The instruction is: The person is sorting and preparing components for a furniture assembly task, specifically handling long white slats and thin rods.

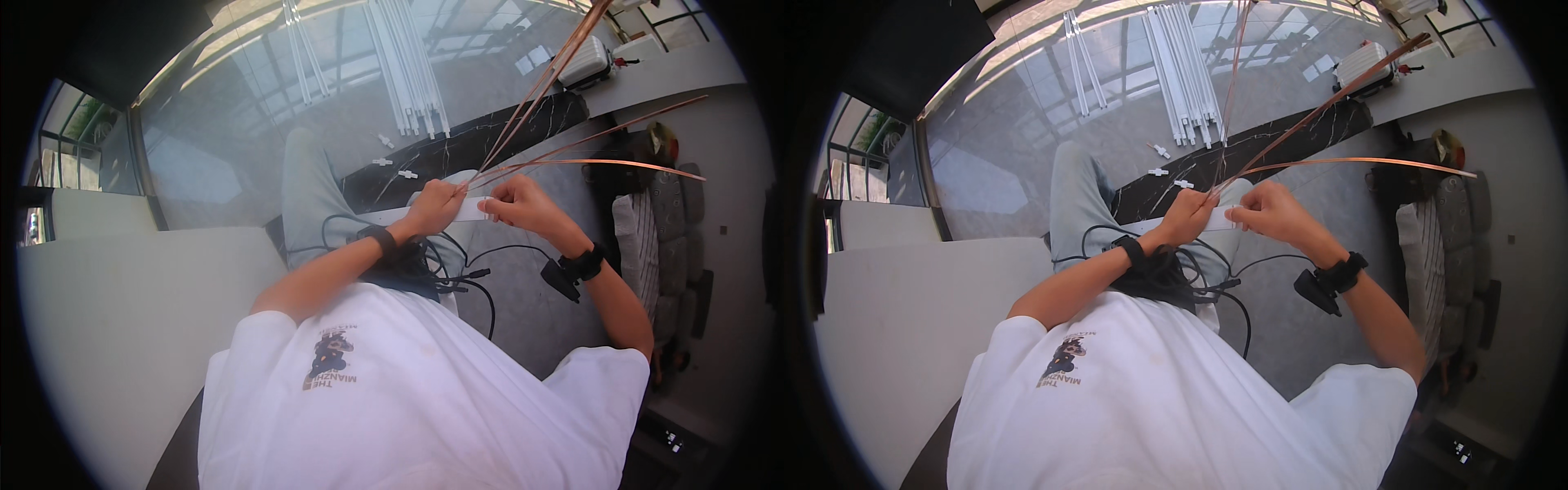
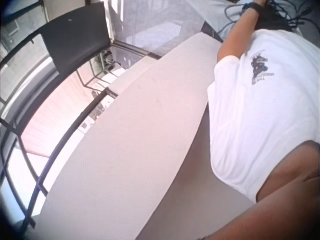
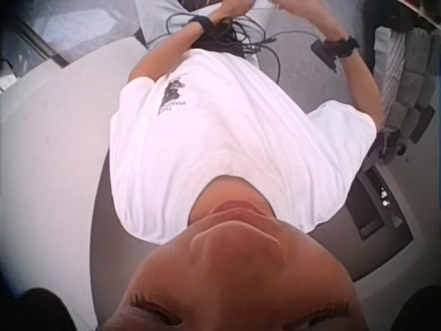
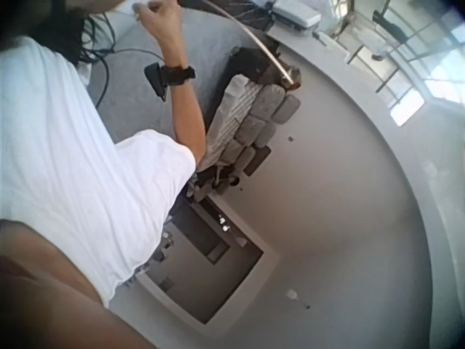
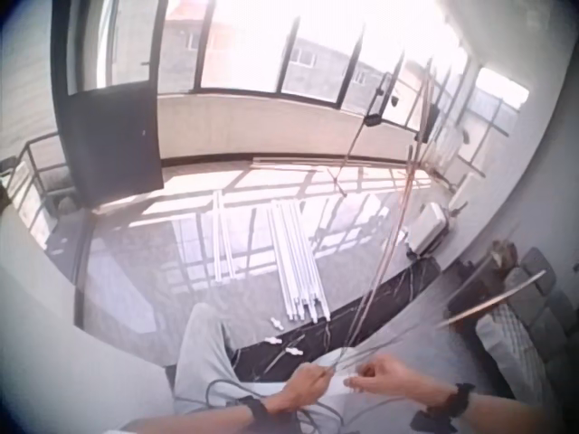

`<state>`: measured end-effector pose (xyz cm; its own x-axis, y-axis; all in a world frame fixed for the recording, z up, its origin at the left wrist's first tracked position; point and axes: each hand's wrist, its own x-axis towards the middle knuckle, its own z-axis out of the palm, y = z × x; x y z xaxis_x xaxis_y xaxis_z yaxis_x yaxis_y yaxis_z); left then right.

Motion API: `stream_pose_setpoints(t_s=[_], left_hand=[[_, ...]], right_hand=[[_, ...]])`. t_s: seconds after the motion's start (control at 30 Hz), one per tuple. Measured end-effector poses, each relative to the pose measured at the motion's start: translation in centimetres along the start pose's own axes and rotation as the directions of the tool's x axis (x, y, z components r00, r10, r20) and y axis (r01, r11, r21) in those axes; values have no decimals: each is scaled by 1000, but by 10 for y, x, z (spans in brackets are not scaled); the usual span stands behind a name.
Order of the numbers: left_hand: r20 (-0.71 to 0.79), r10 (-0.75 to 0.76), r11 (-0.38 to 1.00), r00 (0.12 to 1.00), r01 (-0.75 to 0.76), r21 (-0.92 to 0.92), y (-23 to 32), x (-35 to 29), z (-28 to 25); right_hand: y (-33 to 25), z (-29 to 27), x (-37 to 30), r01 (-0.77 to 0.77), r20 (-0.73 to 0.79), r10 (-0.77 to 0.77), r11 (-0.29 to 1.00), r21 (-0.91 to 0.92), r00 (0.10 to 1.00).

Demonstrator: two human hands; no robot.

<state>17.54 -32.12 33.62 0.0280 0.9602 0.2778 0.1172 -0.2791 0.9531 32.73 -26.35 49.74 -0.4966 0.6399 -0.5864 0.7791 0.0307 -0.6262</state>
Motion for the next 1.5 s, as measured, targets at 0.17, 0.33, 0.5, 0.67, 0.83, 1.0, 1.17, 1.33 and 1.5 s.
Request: stream_pose_setpoints(t_s=[0.17,0.33,0.5,0.67,0.83,1.0,1.17,1.33,1.5], left_hand=[[68,-122,992,990,120,30,18,-3,-6],[-15,23,1000,1000,-23,20,5,-1,1],[-8,8,1000,1000,-8,13,12,-1,-4],[98,-86,995,991,81,53,13,1,-5],[13,-56,998,998,56,34,5,-1,-4],[3,-22,1000,1000,22,-10,-1,-2,-1],[31,-5,1000,1000,6,-13,-1,-2,-2],[36,37,999,999,-36,-13,0,-1,-4],[16,57,997,998,-57,-45,5,0,-6]], right_hand=[[2,-10,3,-31,155,-2,977,209,988],[0,-5,-3,5,76,-14,993,118,997],[-4,-3,-6,103,3,-104,975,-199,995],[-10,-10,-3,111,143,-77,964,-243,987],[-22,-2,-14,66,52,-58,983,-173,997],[-13,12,-22,417,-40,-497,767,-487,867],[-8,8,-21,435,63,-498,681,-590,865],[-11,7,-21,531,177,-598,488,-693,782],[-7,2,-19,562,202,-638,431,-706,743]])
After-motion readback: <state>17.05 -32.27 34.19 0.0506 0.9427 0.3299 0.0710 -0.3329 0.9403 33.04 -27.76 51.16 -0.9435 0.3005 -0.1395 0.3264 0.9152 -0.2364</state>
